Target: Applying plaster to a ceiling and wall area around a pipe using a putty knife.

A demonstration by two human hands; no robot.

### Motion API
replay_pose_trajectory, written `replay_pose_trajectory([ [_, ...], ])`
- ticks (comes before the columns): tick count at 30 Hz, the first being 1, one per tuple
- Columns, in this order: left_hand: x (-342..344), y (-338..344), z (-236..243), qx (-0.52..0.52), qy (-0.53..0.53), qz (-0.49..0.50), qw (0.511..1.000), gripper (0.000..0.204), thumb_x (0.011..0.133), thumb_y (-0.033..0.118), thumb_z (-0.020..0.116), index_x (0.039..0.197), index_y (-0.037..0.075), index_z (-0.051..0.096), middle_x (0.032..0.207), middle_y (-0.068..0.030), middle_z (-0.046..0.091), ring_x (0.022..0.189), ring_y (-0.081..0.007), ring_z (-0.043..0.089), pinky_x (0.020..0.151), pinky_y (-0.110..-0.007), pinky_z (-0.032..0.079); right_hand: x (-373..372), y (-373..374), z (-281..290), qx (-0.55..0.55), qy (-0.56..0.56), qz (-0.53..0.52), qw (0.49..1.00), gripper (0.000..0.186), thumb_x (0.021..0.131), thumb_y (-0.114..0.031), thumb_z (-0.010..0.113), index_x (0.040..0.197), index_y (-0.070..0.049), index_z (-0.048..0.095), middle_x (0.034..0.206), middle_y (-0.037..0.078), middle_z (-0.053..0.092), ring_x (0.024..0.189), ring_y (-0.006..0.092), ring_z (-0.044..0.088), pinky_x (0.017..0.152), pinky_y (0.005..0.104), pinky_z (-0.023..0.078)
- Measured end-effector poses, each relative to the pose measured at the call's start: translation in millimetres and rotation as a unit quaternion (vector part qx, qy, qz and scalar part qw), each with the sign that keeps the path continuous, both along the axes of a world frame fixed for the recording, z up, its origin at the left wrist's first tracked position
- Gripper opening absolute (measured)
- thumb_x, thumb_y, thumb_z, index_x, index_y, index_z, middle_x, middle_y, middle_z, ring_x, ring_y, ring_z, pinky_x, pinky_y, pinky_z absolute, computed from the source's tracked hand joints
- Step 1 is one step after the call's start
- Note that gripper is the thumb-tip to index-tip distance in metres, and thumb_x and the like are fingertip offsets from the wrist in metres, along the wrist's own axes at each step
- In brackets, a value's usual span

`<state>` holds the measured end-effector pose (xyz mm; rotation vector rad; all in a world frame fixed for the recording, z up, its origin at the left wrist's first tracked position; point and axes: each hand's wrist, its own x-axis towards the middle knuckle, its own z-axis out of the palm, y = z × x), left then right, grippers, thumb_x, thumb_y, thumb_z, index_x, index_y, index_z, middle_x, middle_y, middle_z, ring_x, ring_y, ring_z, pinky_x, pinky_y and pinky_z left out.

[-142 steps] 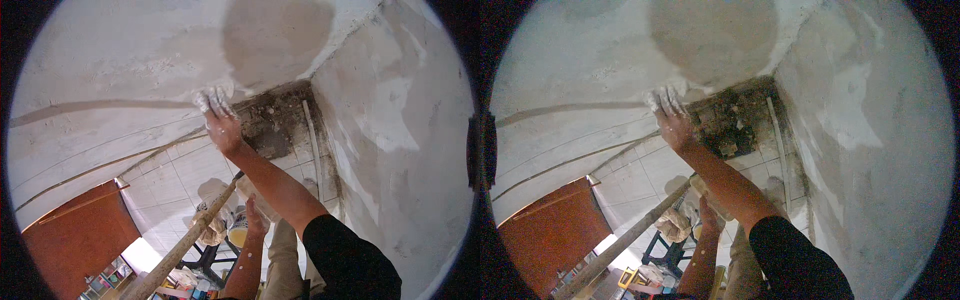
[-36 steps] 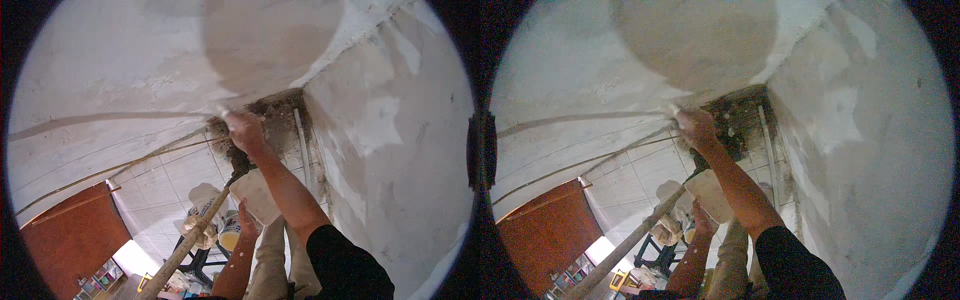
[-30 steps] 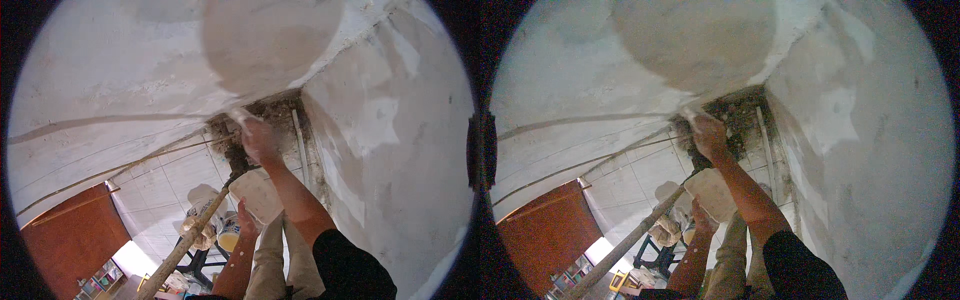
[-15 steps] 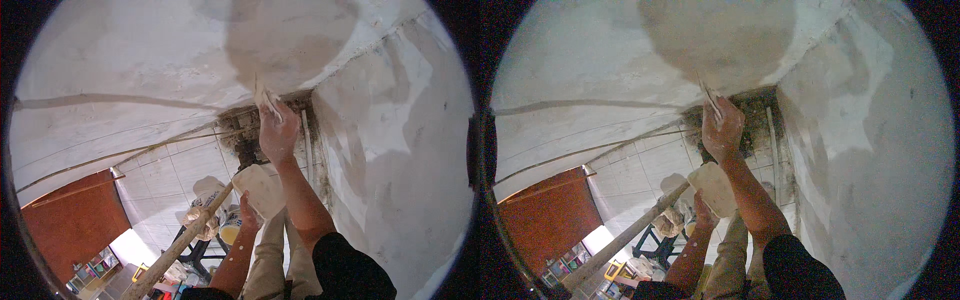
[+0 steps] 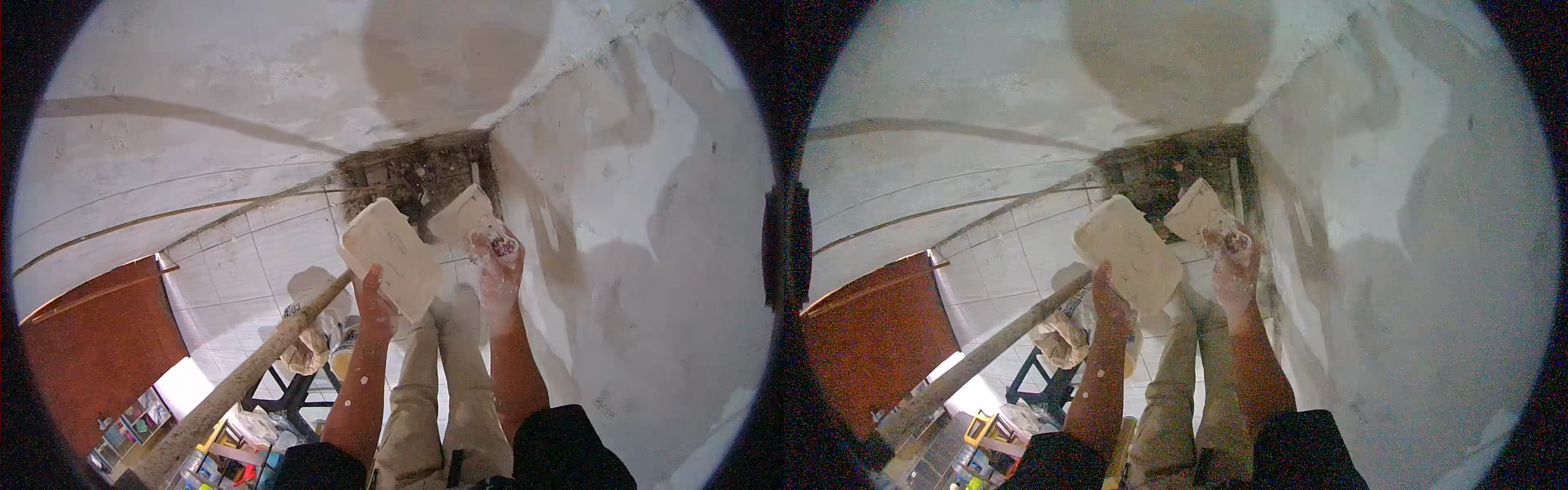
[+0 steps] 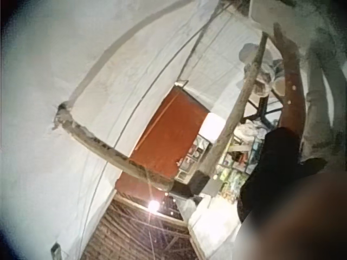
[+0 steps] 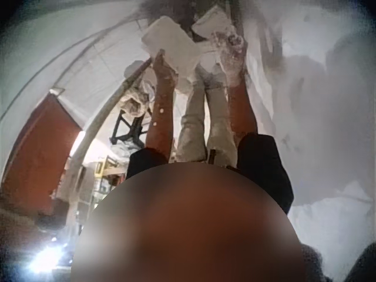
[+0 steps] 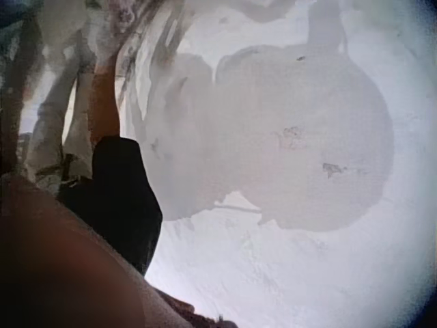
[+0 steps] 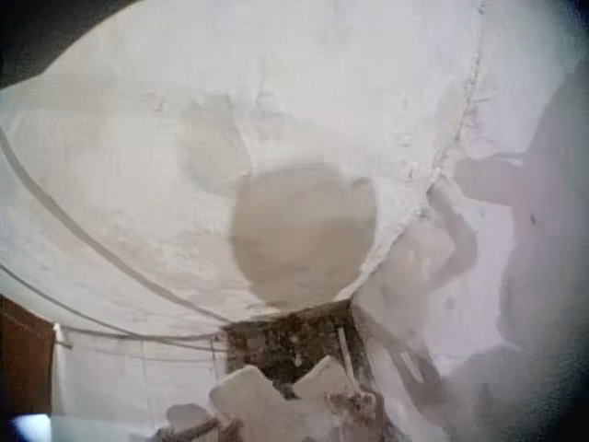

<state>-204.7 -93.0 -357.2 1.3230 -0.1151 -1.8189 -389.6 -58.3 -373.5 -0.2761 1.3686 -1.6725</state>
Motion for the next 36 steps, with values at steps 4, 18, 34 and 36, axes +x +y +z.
replay_pose_trajectory([
  [4, -11.5, 5.0, -2.9, -0.05, -0.039, -0.032, 0.998, 0.076, 0.079, 0.031, 0.068, 0.139, 0.004, 0.029, 0.127, -0.0143, 0.047, 0.117, -0.0288, 0.049, 0.097, -0.044, 0.043, 4.7, 29.8, 2.1, 0.017, 0.254, 0.049, 0.966, 0.044, 0.084, -0.005, 0.07, 0.122, -0.002, 0.047, 0.114, 0.012, 0.06, 0.097, 0.0181, 0.059, 0.086, 0.0318, 0.049],
  [18, -39.3, 11.3, 171.1, -0.157, -0.026, -0.061, 0.985, 0.071, 0.083, 0.023, 0.068, 0.139, 0.007, 0.028, 0.128, -0.0125, 0.046, 0.116, -0.0262, 0.049, 0.098, -0.04, 0.04, 16.0, 61.1, 136.5, -0.181, 0.181, -0.014, 0.967, 0.046, 0.086, -0.006, 0.064, 0.124, -0.002, 0.038, 0.116, 0.014, 0.06, 0.103, 0.0238, 0.06, 0.087, 0.0362, 0.049],
  [34, 22.3, 104.9, 402.6, -0.329, 0.003, 0.026, 0.944, 0.071, 0.082, 0.023, 0.069, 0.139, 0.007, 0.029, 0.125, -0.0115, 0.048, 0.112, -0.0228, 0.049, 0.096, -0.038, 0.04, 74.6, 115.3, 411.7, -0.132, 0.511, 0.155, 0.835, 0.027, 0.079, -0.003, 0.058, 0.105, 0.002, 0.063, 0.093, 0.019, 0.067, 0.083, 0.0333, 0.065, 0.074, 0.0392, 0.051],
  [36, 52.3, 122.4, 426.1, -0.331, 0.017, 0.036, 0.943, 0.072, 0.082, 0.023, 0.069, 0.139, 0.007, 0.029, 0.126, -0.0119, 0.047, 0.114, -0.023, 0.048, 0.097, -0.038, 0.04, 109.0, 130.9, 456.9, -0.212, 0.624, 0.062, 0.75, 0.026, 0.077, 0.001, 0.054, 0.101, 0.004, 0.064, 0.088, 0.017, 0.067, 0.075, 0.0265, 0.066, 0.067, 0.036, 0.051],
])
